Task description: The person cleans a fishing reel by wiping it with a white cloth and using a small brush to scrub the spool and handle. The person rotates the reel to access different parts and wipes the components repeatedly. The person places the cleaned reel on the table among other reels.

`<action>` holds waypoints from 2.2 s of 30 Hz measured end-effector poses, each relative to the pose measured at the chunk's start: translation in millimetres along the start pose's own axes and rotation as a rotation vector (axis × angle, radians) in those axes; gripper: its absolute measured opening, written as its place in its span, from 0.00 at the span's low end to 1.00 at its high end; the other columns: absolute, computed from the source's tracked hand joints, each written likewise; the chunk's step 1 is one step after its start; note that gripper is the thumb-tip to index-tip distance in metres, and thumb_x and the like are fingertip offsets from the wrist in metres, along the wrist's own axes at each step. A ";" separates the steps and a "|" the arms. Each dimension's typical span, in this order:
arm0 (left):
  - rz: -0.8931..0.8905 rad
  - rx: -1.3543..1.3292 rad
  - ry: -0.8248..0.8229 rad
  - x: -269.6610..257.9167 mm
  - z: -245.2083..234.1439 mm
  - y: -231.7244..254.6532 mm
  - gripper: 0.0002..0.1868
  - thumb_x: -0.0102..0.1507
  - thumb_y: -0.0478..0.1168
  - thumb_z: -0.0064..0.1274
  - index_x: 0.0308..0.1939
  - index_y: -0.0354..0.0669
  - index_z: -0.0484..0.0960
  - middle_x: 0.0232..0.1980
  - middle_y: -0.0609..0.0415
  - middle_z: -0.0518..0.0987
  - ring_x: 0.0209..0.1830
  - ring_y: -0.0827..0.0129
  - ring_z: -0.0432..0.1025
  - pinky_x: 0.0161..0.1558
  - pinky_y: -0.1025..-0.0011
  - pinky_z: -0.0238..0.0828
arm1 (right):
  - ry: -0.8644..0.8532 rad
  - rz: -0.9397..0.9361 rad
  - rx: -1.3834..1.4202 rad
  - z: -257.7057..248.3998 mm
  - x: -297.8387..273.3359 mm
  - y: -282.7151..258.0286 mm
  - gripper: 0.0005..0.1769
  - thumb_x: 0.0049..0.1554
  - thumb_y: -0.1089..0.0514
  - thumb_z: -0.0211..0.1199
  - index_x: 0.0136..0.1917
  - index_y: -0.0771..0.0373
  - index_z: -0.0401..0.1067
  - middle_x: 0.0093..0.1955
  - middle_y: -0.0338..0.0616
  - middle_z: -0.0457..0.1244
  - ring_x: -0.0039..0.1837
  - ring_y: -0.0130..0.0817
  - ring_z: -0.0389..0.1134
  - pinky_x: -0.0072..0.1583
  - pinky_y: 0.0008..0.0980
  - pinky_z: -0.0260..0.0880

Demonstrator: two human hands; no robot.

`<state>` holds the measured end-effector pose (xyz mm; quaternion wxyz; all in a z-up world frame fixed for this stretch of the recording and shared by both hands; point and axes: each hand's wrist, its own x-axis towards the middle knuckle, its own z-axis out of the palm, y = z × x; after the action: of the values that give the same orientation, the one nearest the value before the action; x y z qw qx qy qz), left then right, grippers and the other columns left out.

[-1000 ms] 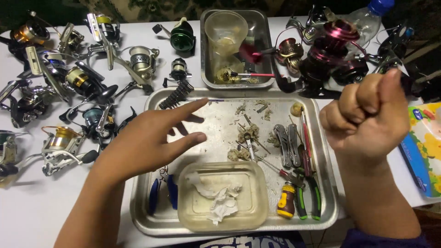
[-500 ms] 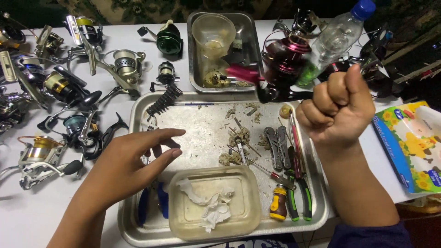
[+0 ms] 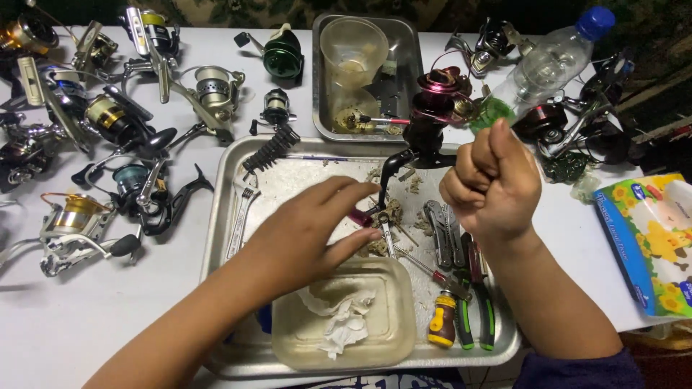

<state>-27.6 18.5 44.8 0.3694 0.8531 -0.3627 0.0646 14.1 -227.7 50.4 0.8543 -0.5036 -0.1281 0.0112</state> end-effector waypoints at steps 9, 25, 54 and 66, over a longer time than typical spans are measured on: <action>0.205 0.037 0.022 6.7 28.5 -16.6 0.08 0.59 0.27 0.59 0.42 0.34 0.80 0.39 0.39 0.82 0.41 0.48 0.80 0.40 0.62 0.79 | 0.078 -0.105 -0.166 -13.7 -1.2 23.1 0.28 0.71 0.45 0.42 0.29 0.50 0.48 0.21 0.32 0.37 0.19 0.23 0.40 0.23 0.21 0.42; 0.056 0.208 -0.038 11.2 26.5 -44.8 0.17 0.49 0.19 0.47 0.38 0.37 0.77 0.28 0.52 0.79 0.28 0.57 0.75 0.26 0.61 0.76 | 0.158 0.031 -0.154 10.3 -8.2 -8.6 0.27 0.64 0.39 0.49 0.28 0.50 0.50 0.22 0.31 0.40 0.20 0.22 0.38 0.24 0.24 0.33; 0.142 -0.208 -0.060 39.6 -33.6 -21.9 0.11 0.60 0.29 0.58 0.45 0.43 0.80 0.41 0.55 0.83 0.41 0.71 0.79 0.43 0.80 0.82 | 0.104 0.171 -0.225 15.9 -13.4 -8.2 0.25 0.65 0.41 0.51 0.31 0.53 0.52 0.26 0.32 0.43 0.25 0.21 0.40 0.26 0.18 0.42; -0.299 0.301 0.224 7.3 -71.5 -59.3 0.13 0.69 0.42 0.61 0.55 0.42 0.85 0.42 0.55 0.86 0.32 0.68 0.77 0.36 0.66 0.71 | 0.144 0.056 -0.190 21.5 12.8 -28.8 0.24 0.64 0.42 0.51 0.31 0.52 0.52 0.24 0.31 0.42 0.23 0.20 0.37 0.23 0.20 0.37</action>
<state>28.5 90.2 64.3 0.2816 0.9302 -0.1754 0.1568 18.3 -221.5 87.8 0.8092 -0.5851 -0.0528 -0.0136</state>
